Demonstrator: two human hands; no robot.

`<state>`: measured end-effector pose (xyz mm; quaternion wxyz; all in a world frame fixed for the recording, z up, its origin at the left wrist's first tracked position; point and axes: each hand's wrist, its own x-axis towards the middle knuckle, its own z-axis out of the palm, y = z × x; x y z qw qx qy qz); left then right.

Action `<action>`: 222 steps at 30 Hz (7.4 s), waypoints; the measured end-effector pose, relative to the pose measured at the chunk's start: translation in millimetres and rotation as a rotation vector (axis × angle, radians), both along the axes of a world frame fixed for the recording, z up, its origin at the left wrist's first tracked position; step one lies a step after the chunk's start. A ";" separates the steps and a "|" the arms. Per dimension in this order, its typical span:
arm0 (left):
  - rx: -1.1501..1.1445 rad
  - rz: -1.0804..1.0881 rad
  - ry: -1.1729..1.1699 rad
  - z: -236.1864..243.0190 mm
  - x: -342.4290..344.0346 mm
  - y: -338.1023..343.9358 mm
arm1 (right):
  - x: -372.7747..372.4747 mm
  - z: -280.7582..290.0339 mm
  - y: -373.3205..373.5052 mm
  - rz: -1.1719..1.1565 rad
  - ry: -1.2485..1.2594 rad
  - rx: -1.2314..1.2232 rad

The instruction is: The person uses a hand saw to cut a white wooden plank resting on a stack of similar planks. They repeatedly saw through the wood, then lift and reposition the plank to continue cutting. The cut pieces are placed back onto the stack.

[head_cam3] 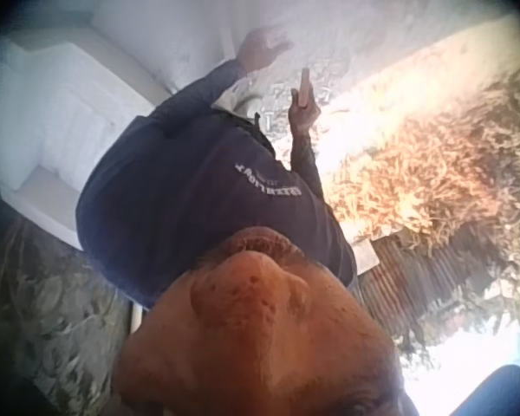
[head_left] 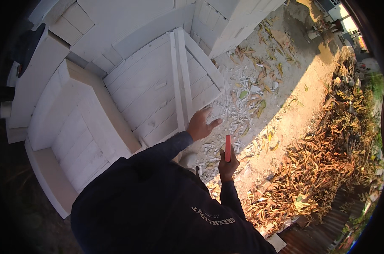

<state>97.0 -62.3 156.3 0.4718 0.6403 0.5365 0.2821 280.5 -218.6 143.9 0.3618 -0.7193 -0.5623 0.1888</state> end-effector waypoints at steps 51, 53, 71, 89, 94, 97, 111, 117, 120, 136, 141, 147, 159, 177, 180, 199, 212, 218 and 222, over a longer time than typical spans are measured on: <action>-0.386 0.337 -0.122 -111.5 -106.8 -12.1 | -122.6 28.7 70.3 0.239 0.397 -0.055; -0.454 0.383 -0.189 -99.3 -104.5 -11.3 | -117.7 29.3 73.0 0.227 0.469 -0.085; -0.601 0.358 -0.238 -88.0 -108.3 -4.5 | -92.9 8.9 94.8 0.175 0.748 -0.343; 0.303 0.517 0.317 -91.3 -123.3 70.1 | -56.1 44.7 94.8 0.092 0.301 0.146; 0.431 0.442 0.641 -53.9 -146.5 214.5 | -32.6 16.1 60.2 0.023 0.316 -0.017; 0.363 0.257 0.888 -49.3 -142.6 262.0 | -22.0 7.4 27.3 -0.072 0.281 -0.042; 0.454 0.369 0.785 -107.0 -144.9 310.3 | -15.2 22.5 39.9 -0.204 0.267 0.052; 0.214 0.841 0.271 -109.7 -162.2 220.0 | -21.2 -10.1 106.2 -0.053 0.113 0.031; 0.213 0.679 0.112 -113.8 -129.8 153.0 | -44.4 -18.3 145.1 -0.022 -0.096 -0.179; -0.326 0.655 0.366 -57.4 -62.6 158.0 | -57.1 -144.3 177.3 0.406 -0.210 -0.310; -0.274 0.666 0.340 -76.2 -80.5 157.7 | -17.1 -127.5 133.3 0.262 -0.066 -0.315; -0.306 0.729 0.145 -78.7 -121.0 149.4 | 25.1 -135.8 10.5 0.020 0.139 -0.409; -0.306 0.782 -0.229 -48.3 -126.6 83.3 | 10.9 -84.6 24.2 0.037 0.417 -0.348; -0.350 0.213 -0.590 69.7 85.4 -66.6 | 134.7 -67.4 6.8 0.061 1.552 -0.300; -0.484 -0.007 -0.647 36.2 130.7 -76.1 | 187.1 -1.4 -40.1 -0.048 1.521 -0.103; -0.841 -0.359 0.085 -183.6 20.8 -46.5 | 337.4 -57.0 -326.7 -0.889 -0.041 -0.673; -0.813 -0.728 1.179 -163.2 -272.5 -198.6 | 254.3 -87.3 -457.2 -1.002 0.497 -0.997; -0.377 -0.584 1.201 -210.0 -132.2 -136.3 | 277.4 -109.8 -409.0 -0.762 0.368 -1.116; -0.078 -0.191 0.595 -166.7 15.3 -78.2 | 302.8 -96.6 -330.0 -0.664 0.071 -0.883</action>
